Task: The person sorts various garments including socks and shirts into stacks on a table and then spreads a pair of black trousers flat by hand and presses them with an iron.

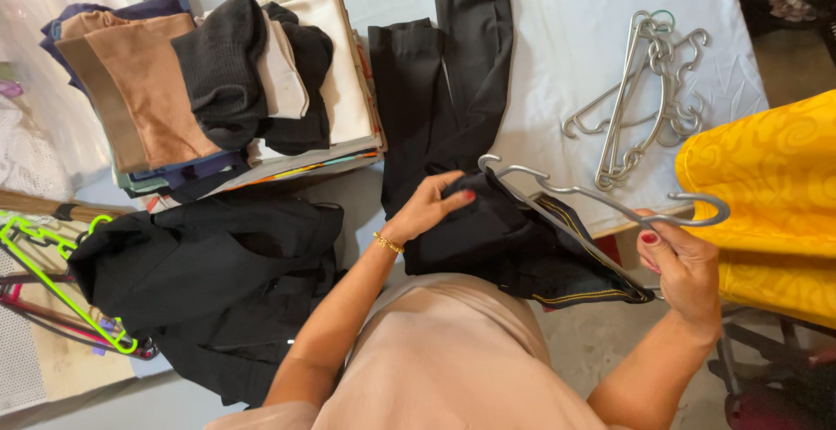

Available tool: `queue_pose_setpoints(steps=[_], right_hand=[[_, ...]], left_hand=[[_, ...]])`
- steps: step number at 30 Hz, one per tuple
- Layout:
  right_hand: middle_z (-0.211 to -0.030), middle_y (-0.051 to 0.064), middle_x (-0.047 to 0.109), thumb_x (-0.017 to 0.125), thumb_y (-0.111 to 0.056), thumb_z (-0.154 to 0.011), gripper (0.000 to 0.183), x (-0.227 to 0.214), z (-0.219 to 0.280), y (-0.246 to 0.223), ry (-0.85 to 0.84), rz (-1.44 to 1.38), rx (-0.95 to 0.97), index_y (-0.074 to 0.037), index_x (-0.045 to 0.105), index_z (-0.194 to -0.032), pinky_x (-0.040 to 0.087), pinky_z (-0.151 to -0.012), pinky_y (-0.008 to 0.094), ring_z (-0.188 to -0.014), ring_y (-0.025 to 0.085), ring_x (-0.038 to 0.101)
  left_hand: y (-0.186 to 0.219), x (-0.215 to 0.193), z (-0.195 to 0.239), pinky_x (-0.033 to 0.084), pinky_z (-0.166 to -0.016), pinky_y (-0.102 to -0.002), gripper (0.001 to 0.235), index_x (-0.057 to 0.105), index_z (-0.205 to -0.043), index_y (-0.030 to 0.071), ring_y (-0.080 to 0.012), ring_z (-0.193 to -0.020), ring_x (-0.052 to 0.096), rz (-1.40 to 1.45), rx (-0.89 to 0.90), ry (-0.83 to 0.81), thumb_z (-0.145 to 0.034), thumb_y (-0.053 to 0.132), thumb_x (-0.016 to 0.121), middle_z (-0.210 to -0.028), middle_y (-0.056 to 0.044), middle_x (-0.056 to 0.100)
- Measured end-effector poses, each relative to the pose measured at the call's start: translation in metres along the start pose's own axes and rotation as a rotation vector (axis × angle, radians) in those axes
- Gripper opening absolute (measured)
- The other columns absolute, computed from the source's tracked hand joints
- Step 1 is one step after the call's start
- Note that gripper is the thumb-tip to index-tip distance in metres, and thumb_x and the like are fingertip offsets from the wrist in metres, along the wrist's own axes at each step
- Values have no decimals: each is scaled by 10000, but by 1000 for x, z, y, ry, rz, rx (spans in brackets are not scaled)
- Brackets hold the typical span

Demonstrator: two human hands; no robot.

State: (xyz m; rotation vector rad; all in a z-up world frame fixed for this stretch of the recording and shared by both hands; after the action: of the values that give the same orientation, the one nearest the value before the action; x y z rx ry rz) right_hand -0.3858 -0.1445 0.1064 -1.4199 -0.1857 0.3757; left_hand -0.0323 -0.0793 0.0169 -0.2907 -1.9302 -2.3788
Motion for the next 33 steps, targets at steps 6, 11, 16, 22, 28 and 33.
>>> queue_pose_setpoints(steps=[6, 11, 16, 22, 28, 33], right_hand=[[-1058, 64, 735, 592, 2, -994, 305, 52, -11, -2, 12, 345, -27, -16, 691, -1283, 525, -765, 264, -879, 125, 636], [-903, 199, 718, 592, 34, -905, 393, 114, -27, 7, -128, 962, -245, -115, 770, -1222, 515, -716, 406, -791, 335, 669], [-891, 41, 653, 587, -15, -1015, 183, 9, -47, 56, 265, 300, -183, -57, 696, -1156, 457, -699, 349, -736, 162, 574], [-740, -31, 422, 727, -189, -972, 354, -15, -138, 142, 250, -933, -167, -232, 579, -1291, 468, -845, 460, -714, 137, 442], [-687, -24, 413, 713, -214, -950, 242, 129, -195, 201, 4, -1311, 248, -193, 634, -1178, 500, -857, 408, -685, 122, 449], [-822, -32, 594, 717, -258, -1005, 271, 13, -262, 232, 168, -1413, 36, -196, 626, -1252, 468, -644, 276, -739, 91, 578]], left_hand=[[20, -37, 1, 523, -750, -256, 117, 597, -1027, -2, -124, -801, 643, -280, 150, 693, -911, -9, 613, -868, -81, 679], [58, 2, 13, 503, -729, -299, 195, 529, -1086, 6, -216, -754, 637, -403, 226, 630, -968, 64, 674, -889, -159, 651], [52, -13, 18, 543, -758, -300, 319, 541, -1174, 45, -213, -814, 718, -369, 111, 521, -974, 236, 699, -960, -128, 735], [-31, -23, 2, 548, -913, -405, 849, 519, -1298, -124, -348, -1077, 717, -587, 29, 273, -746, 387, 911, -1121, -301, 713], [-118, -9, -6, 538, -908, -433, 702, 616, -1253, -126, -432, -1045, 684, -763, -189, 265, -818, 384, 825, -1062, -339, 690], [-118, -20, 15, 541, -841, -456, 445, 677, -1252, 18, -411, -927, 717, -615, -411, 338, -941, 336, 670, -930, -263, 733]])
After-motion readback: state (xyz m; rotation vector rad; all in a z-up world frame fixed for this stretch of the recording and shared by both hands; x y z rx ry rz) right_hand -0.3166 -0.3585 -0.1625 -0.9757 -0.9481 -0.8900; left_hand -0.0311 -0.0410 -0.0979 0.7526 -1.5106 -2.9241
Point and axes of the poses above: each hand's wrist, its own z-axis away from the middle knuckle, its own x-axis out of the palm, y = z × x, the point moved 7 cm from there along -z, towards the middle knuckle
